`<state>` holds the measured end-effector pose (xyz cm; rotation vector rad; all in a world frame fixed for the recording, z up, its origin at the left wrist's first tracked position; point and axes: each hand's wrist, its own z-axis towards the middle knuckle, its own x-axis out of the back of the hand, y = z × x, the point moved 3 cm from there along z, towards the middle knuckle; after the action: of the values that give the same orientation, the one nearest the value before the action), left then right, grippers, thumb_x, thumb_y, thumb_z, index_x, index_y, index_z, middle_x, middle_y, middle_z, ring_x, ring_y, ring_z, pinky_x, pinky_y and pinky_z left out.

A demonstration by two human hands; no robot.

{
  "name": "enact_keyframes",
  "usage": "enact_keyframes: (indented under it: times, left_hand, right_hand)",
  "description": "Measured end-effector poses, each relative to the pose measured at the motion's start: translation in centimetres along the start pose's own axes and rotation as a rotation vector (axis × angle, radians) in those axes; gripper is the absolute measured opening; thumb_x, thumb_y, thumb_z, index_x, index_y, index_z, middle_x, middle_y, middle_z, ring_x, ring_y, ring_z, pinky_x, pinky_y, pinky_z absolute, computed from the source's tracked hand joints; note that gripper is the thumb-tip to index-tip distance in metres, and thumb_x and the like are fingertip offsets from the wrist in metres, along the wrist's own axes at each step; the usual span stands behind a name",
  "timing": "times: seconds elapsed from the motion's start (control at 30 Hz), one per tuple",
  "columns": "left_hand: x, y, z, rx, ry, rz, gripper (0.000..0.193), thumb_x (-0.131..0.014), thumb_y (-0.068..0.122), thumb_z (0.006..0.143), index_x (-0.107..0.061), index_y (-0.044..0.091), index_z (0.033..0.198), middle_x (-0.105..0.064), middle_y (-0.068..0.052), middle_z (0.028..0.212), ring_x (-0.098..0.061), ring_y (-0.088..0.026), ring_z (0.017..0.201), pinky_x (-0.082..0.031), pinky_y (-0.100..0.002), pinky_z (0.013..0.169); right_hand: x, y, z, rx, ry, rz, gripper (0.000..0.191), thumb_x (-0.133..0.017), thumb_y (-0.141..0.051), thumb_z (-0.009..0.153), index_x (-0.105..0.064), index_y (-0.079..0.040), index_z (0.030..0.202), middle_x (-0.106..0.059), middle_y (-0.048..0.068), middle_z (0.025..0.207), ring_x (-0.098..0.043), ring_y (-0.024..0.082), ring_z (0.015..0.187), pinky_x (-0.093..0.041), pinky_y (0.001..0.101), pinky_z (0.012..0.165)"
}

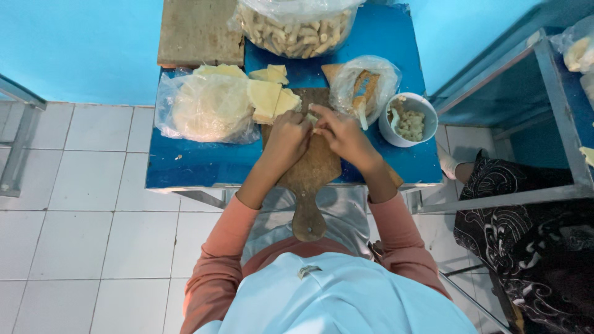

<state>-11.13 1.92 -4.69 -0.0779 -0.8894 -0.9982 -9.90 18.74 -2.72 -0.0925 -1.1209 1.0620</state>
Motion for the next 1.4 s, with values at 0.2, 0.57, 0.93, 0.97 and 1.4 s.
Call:
enact_keyframes:
  times: [0.2, 0.57, 0.93, 0.97, 1.4]
  left_hand:
    - [-0.3, -0.1, 0.8, 0.122, 0.004, -0.058, 0.003, -0.069, 0.0, 0.078, -0.069, 0.001, 0.081, -0.066, -0.022, 0.087, -0.061, -0.044, 0.086, -0.049, -0.053, 0.077]
    - [0.3, 0.5, 1.5, 0.166, -0.002, -0.018, 0.013, -0.067, -0.003, 0.071, -0.067, -0.001, 0.084, -0.065, -0.026, 0.094, -0.061, -0.045, 0.092, -0.049, -0.052, 0.078]
    - [0.5, 0.1, 0.6, 0.192, 0.037, 0.017, 0.017, -0.069, 0.0, 0.083, -0.065, 0.0, 0.1, -0.065, -0.021, 0.1, -0.062, -0.041, 0.096, -0.05, -0.05, 0.085]
    - [1.0, 0.3, 0.4, 0.2, 0.077, -0.009, 0.018, -0.068, 0.0, 0.084, -0.066, 0.0, 0.102, -0.065, -0.02, 0.101, -0.062, -0.04, 0.096, -0.051, -0.049, 0.084]
    - [6.8, 1.3, -3.4, 0.319, 0.324, -0.075, 0.01, -0.067, 0.001, 0.094, -0.068, 0.003, 0.104, -0.064, -0.016, 0.103, -0.064, -0.038, 0.097, -0.051, -0.045, 0.083]
  right_hand:
    - [0.2, 0.3, 0.8, -0.063, 0.018, 0.076, 0.061, -0.064, 0.01, 0.089, -0.052, -0.01, 0.145, -0.075, 0.014, 0.097, -0.077, 0.027, 0.093, -0.06, 0.0388, 0.079]
    - [0.2, -1.5, 0.8, 0.041, 0.131, -0.218, 0.06, -0.07, 0.001, 0.089, -0.051, -0.011, 0.145, -0.07, 0.006, 0.1, -0.059, 0.034, 0.106, -0.044, 0.0484, 0.097]
    - [-1.3, -0.8, 1.3, 0.088, 0.116, -0.404, 0.058, -0.067, 0.001, 0.093, -0.052, -0.006, 0.149, -0.062, 0.012, 0.096, -0.058, 0.032, 0.095, -0.042, 0.0447, 0.093]
    - [-1.6, -0.7, 1.4, 0.094, 0.127, -0.412, 0.056, -0.067, 0.0, 0.095, -0.053, -0.006, 0.148, -0.062, 0.012, 0.095, -0.058, 0.031, 0.095, -0.042, 0.0444, 0.092]
    - [-2.9, -0.7, 1.4, 0.134, 0.117, -0.456, 0.068, -0.059, 0.006, 0.091, -0.04, -0.004, 0.156, -0.072, 0.014, 0.115, -0.062, 0.033, 0.117, -0.035, 0.0567, 0.113]
